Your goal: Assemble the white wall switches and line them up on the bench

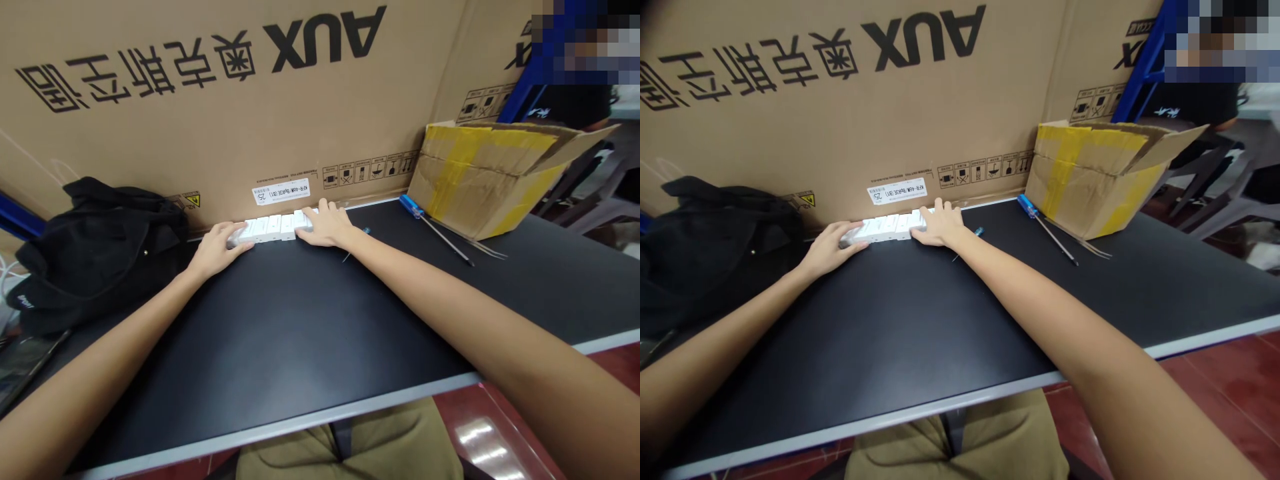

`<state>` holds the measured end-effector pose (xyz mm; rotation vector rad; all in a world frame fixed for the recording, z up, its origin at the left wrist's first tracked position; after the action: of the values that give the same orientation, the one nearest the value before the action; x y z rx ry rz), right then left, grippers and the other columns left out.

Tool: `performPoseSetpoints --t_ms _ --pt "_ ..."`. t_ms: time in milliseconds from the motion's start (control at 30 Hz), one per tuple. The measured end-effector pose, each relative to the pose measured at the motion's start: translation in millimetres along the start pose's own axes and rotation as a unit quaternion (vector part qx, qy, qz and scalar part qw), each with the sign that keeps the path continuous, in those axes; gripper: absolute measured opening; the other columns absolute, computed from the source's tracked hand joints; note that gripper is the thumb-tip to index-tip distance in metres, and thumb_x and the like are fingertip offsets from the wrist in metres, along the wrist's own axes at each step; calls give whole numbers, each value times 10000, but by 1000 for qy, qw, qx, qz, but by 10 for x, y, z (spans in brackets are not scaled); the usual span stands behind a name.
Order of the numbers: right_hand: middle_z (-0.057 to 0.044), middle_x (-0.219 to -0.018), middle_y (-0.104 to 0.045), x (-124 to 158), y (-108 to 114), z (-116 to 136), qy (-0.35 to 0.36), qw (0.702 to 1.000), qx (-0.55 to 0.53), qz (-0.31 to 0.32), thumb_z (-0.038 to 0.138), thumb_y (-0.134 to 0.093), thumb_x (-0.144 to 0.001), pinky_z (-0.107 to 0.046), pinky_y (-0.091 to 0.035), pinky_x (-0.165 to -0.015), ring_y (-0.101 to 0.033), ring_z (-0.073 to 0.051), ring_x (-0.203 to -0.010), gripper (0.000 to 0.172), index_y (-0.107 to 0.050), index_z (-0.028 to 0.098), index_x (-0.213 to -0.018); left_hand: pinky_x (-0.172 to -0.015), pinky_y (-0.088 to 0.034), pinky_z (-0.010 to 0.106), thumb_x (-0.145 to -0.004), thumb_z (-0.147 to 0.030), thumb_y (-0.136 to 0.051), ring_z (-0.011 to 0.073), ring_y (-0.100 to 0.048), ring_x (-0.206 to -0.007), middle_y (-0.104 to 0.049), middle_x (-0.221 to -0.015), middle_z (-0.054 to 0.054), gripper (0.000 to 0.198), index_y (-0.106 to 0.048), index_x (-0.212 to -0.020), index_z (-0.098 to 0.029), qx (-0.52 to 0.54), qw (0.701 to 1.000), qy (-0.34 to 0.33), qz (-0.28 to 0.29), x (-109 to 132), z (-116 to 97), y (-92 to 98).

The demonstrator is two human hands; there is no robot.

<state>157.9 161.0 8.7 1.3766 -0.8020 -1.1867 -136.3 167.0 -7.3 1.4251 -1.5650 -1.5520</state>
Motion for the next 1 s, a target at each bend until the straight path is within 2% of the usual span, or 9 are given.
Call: performPoseSetpoints --t_ms 100,233,367,500,600,700,833,1000 --pt "-246 -1479 -518 6 7 -36 -6 1000 -7 15 680 -451 -983 -636 -427 -1058 -547 -447 -1313 730 -514 209 -1537 -1220 -383 573 -977 -667 -591 363 -507 -1426 -501 -1566 132 660 -558 -1534 -315 -5 1000 5 5 -16 -50 -30" --pt "-246 -1469 -528 32 34 -41 -4 999 -20 30 700 -370 -994 -624 -440 -1038 -568 -475 -1294 724 -513 266 -1555 -1201 -426 544 -992 -654 -579 343 -552 -1380 -520 -1537 105 609 -576 -1519 -348 -5 1000 1 17 -31 -165 -49" --pt "-256 -1543 -479 115 80 12 -1 999 -21 35 822 -298 -967 -640 -422 -1069 -537 -513 -1345 837 -517 287 -1571 -1158 -478 532 -982 -667 -595 329 -598 -1326 -538 -1507 85 592 -595 -1496 -372 -3 1000 1 28 16 -358 -13" --pt "-265 -1535 -503 242 145 38 -9 999 -11 47 909 -227 -925 -643 -429 -1071 -514 -527 -1379 947 -553 277 -1551 -1149 -485 557 -985 -675 -583 342 -604 -1321 -529 -1519 80 588 -591 -1498 -388 -8 999 10 44 162 -517 57" --pt "-265 -1550 -506 374 190 24 -14 998 -2 63 927 -201 -914 -659 -451 -1045 -477 -534 -1422 973 -514 299 -1588 -1132 -497 581 -989 -682 -562 364 -605 -1316 -514 -1536 68 591 -570 -1516 -414 -18 998 19 56 324 -604 115" --pt "-259 -1601 -471 545 244 2 -12 997 7 76 963 -195 -879 -689 -447 -1044 -464 -547 -1432 1034 -466 302 -1627 -1051 -548 596 -991 -696 -539 385 -636 -1258 -508 -1539 61 587 -543 -1529 -462 -31 997 29 71 499 -720 180" --pt "-249 -1631 -452 799 330 -33 7 995 16 96 993 -255 -842 -695 -465 -1034 -517 -534 -1392 1088 -426 289 -1655 -944 -596 604 -995 -726 -499 403 -682 -1155 -499 -1547 49 600 -470 -1560 -527 -85 990 52 98 698 -900 276" --pt "-207 -1732 -313 1025 387 -80 39 991 17 126 1047 -410 -727 -707 -484 -1028 -474 -550 -1429 1225 -318 309 -1702 -872 -623 586 -991 -708 -534 421 -700 -1108 -471 -1572 73 637 -415 -1590 -525 -115 985 58 119 795 -1004 310"
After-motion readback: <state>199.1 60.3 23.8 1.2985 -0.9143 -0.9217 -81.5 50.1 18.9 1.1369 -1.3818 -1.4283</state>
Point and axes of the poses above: each hand's wrist, its own x-axis away from the middle knuckle, its own y-axis out of the back of the hand, z = x × y, the point moved 5 cm from there along -x, towards the middle knuckle
